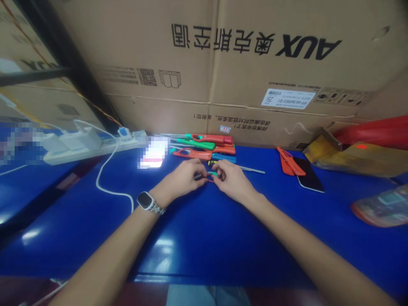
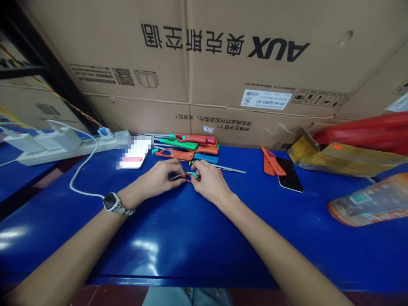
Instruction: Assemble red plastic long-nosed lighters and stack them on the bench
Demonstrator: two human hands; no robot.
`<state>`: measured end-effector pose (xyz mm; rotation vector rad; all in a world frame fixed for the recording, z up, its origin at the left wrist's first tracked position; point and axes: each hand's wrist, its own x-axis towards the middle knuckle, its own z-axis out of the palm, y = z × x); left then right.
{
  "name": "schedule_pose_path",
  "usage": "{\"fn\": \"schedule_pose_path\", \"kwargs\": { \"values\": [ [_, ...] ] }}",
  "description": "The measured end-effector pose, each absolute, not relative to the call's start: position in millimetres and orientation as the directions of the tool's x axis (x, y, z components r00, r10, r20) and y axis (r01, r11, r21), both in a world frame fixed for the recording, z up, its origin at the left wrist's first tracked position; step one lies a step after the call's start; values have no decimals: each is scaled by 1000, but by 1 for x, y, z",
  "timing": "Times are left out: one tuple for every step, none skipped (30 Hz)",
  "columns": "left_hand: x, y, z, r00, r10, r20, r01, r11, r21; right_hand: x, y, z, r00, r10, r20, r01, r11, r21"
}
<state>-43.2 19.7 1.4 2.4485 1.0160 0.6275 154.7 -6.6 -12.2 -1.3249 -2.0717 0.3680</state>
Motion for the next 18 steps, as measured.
{"fn": "schedule_pose_path", "kwargs": {
  "values": [
    [-43, 20, 1, 624, 740, 252, 554, -646, 526, 155, -6, -13, -288, 885, 366, 708, 454, -540],
    [-42, 20, 0, 611, 747, 262, 557, -641, 529, 155, -6, -13, -292, 883, 368, 709, 458, -537],
    [-42, 20, -2, 596, 755, 274, 560, -635, 533, 155, -6, -13, -292, 881, 373, 707, 462, -536],
    [-41, 21, -3, 579, 764, 286, 565, -628, 535, 155, -6, -14, -290, 878, 382, 701, 466, -539],
    [-40, 22, -4, 567, 769, 294, 573, -625, 530, 155, -6, -14, -286, 874, 392, 693, 471, -546],
    [-40, 23, -5, 565, 770, 297, 582, -627, 517, 156, -5, -14, -284, 871, 401, 683, 477, -554],
    [-39, 24, -6, 570, 766, 295, 595, -633, 495, 156, -5, -14, -283, 869, 406, 673, 481, -562],
    [-38, 25, -6, 583, 761, 285, 607, -641, 470, 157, -5, -14, -284, 868, 408, 665, 485, -568],
    [-38, 26, -6, 595, 757, 270, 618, -646, 447, 157, -4, -13, -284, 868, 408, 660, 485, -573],
    [-37, 27, -6, 606, 754, 255, 627, -650, 431, 157, -4, -13, -283, 870, 404, 659, 483, -577],
    [-37, 27, -6, 612, 753, 242, 632, -650, 422, 157, -4, -12, -283, 872, 399, 659, 480, -580],
    [-36, 27, -5, 613, 754, 236, 636, -648, 419, 157, -4, -12, -286, 873, 395, 658, 479, -581],
    [-36, 27, -4, 611, 756, 234, 639, -646, 418, 157, -4, -11, -289, 874, 391, 657, 478, -583],
    [-35, 26, -4, 606, 759, 237, 642, -643, 417, 157, -4, -11, -292, 875, 387, 656, 478, -585],
    [-35, 25, -4, 598, 764, 242, 648, -639, 415, 157, -4, -10, -294, 876, 383, 654, 476, -588],
    [-34, 24, -3, 588, 770, 247, 656, -633, 411, 158, -4, -10, -295, 877, 379, 652, 475, -591],
    [-34, 23, -3, 575, 778, 252, 668, -625, 405, 158, -4, -10, -296, 878, 376, 649, 474, -595],
    [-33, 22, -3, 562, 786, 256, 679, -616, 399, 158, -4, -10, -298, 879, 372, 647, 473, -598]
  ]
}}
